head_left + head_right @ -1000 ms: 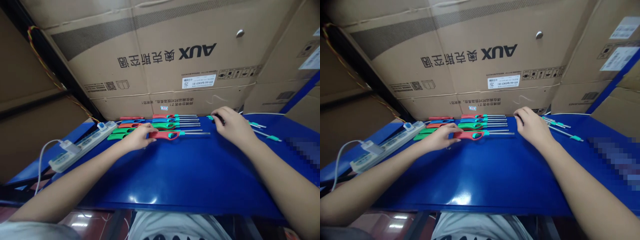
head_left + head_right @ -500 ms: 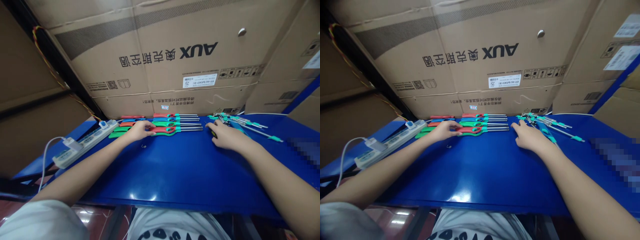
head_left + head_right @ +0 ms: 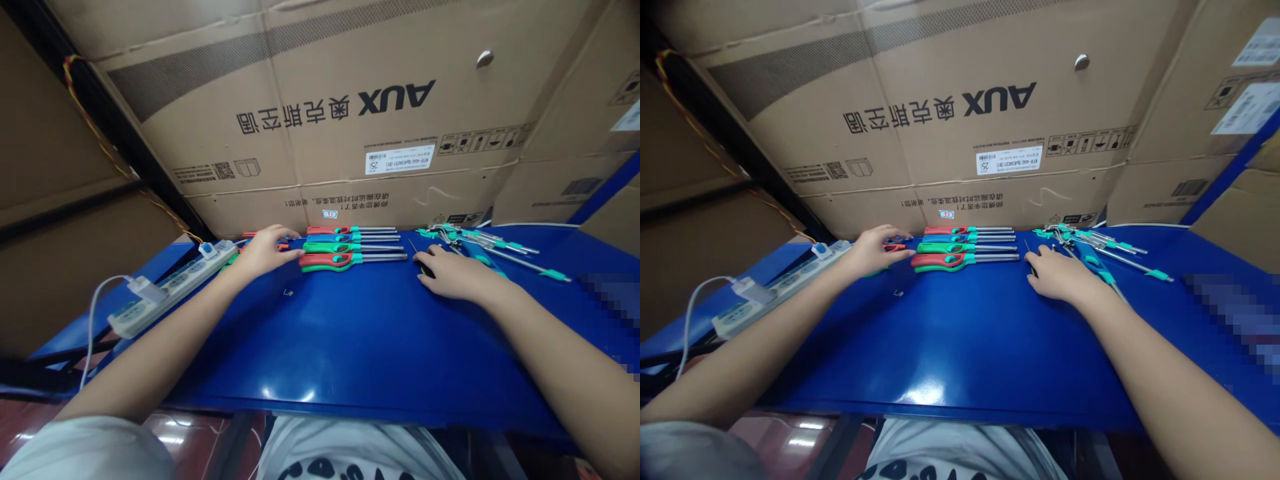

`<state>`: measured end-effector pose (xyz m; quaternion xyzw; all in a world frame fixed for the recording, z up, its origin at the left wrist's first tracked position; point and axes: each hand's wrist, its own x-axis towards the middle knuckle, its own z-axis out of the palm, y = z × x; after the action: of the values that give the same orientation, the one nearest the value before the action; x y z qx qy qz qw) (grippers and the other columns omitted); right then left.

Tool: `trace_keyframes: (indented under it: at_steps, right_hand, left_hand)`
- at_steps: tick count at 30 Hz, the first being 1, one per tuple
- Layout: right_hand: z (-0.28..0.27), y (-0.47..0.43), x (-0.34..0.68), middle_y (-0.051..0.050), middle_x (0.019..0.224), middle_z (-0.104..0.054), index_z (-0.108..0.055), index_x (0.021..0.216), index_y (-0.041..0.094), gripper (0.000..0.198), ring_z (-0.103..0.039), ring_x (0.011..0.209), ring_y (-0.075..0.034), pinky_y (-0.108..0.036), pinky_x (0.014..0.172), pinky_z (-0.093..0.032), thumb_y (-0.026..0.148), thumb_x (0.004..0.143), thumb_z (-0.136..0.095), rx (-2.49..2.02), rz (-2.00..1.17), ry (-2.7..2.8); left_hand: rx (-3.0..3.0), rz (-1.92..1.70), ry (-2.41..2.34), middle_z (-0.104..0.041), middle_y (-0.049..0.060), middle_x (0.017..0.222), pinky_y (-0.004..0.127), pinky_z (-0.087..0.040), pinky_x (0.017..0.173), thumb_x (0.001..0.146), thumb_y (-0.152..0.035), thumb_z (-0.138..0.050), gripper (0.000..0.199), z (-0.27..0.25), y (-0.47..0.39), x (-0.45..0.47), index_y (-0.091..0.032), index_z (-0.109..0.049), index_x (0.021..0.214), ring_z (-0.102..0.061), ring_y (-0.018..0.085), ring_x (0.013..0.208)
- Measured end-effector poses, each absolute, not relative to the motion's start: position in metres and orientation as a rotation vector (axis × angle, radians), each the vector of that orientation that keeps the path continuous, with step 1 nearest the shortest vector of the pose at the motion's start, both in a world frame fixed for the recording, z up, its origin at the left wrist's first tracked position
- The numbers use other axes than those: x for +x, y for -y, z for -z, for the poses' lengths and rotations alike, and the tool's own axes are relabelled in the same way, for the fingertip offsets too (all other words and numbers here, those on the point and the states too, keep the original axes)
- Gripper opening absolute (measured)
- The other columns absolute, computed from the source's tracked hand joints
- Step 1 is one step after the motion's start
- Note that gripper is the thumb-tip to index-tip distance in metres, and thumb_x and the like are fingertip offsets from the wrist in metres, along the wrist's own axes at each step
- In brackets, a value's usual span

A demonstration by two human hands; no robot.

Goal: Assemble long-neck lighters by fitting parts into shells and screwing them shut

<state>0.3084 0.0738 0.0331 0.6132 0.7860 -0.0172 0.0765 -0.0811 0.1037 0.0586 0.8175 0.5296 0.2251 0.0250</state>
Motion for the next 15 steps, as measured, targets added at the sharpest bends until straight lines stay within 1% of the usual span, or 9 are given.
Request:
trace_keyframes:
  at_steps: [2, 4, 5, 7, 8, 10, 12, 15]
  right_hand:
    - [-0.032, -0.075, 0.310, -0.020, 0.131, -0.055, -0.056, 0.134, 0.015, 0.048, -0.065, 0.106, -0.038, -0.045, 0.078, -0.052, 0.036, 0.095, -0.040, 1.824, 0.044, -2.375]
    - [-0.031, -0.076, 0.310, -0.020, 0.130, -0.056, -0.057, 0.134, 0.014, 0.048, -0.063, 0.108, -0.038, -0.047, 0.082, -0.052, 0.036, 0.095, -0.041, 1.817, 0.023, -2.396]
    - [-0.030, -0.076, 0.310, -0.020, 0.129, -0.056, -0.058, 0.133, 0.014, 0.047, -0.062, 0.110, -0.038, -0.047, 0.083, -0.052, 0.036, 0.095, -0.041, 1.812, 0.004, -2.412]
    - [-0.029, -0.077, 0.310, -0.019, 0.129, -0.057, -0.058, 0.132, 0.014, 0.046, -0.060, 0.113, -0.038, -0.047, 0.085, -0.052, 0.036, 0.095, -0.042, 1.807, -0.045, -2.452]
    - [-0.028, -0.077, 0.310, -0.019, 0.129, -0.057, -0.059, 0.131, 0.014, 0.045, -0.059, 0.114, -0.038, -0.047, 0.085, -0.052, 0.037, 0.095, -0.042, 1.807, -0.073, -2.474]
    - [-0.028, -0.078, 0.309, -0.019, 0.130, -0.056, -0.059, 0.131, 0.015, 0.044, -0.057, 0.117, -0.038, -0.046, 0.086, -0.052, 0.036, 0.094, -0.047, 1.813, -0.139, -2.512]
    - [-0.027, -0.079, 0.309, -0.019, 0.129, -0.056, -0.059, 0.130, 0.015, 0.043, -0.056, 0.119, -0.039, -0.044, 0.086, -0.052, 0.033, 0.091, -0.052, 1.817, -0.177, -2.513]
    - [-0.027, -0.081, 0.311, -0.018, 0.124, -0.059, -0.060, 0.127, 0.017, 0.040, -0.062, 0.110, -0.037, -0.042, 0.079, -0.052, 0.027, 0.089, -0.054, 1.888, -0.075, -2.404]
  left_hand:
    - [2.491, -0.628, -1.805, -0.073, 0.006, 0.106, 0.031, -0.052, 0.088, 0.085, -0.046, -0.068, 0.036, -0.069, -0.110, -0.093, -0.019, -0.074, 0.108, -0.068, 0.023, 0.097]
    - [2.448, -0.567, -1.949, -0.074, 0.007, 0.101, 0.031, -0.053, 0.083, 0.088, -0.041, -0.065, 0.030, -0.074, -0.122, -0.106, -0.017, -0.075, 0.103, -0.069, 0.024, 0.091]
    - [2.428, -0.530, -2.024, -0.074, 0.009, 0.101, 0.031, -0.053, 0.083, 0.089, -0.037, -0.065, 0.027, -0.074, -0.128, -0.112, -0.016, -0.075, 0.102, -0.069, 0.025, 0.092]
    - [2.400, -0.434, -2.167, -0.073, 0.011, 0.105, 0.033, -0.052, 0.087, 0.088, -0.028, -0.066, 0.021, -0.069, -0.142, -0.123, -0.014, -0.075, 0.101, -0.067, 0.028, 0.101]
    - [2.390, -0.380, -2.233, -0.072, 0.013, 0.109, 0.035, -0.052, 0.091, 0.089, -0.027, -0.066, 0.021, -0.066, -0.148, -0.128, -0.014, -0.074, 0.102, -0.066, 0.030, 0.106]
    - [2.362, -0.247, -2.348, -0.068, 0.014, 0.117, 0.040, -0.054, 0.093, 0.092, -0.030, -0.066, 0.024, -0.058, -0.158, -0.135, -0.014, -0.071, 0.109, -0.064, 0.031, 0.110]
    - [2.350, -0.100, -2.415, -0.062, 0.011, 0.128, 0.045, -0.057, 0.091, 0.098, -0.034, -0.062, 0.034, -0.053, -0.167, -0.139, -0.017, -0.060, 0.126, -0.064, 0.024, 0.108]
    - [2.394, 0.054, -2.423, -0.061, 0.011, 0.129, 0.045, -0.057, 0.091, 0.098, -0.035, -0.061, 0.035, -0.051, -0.175, -0.144, -0.017, -0.059, 0.128, -0.064, 0.024, 0.108]
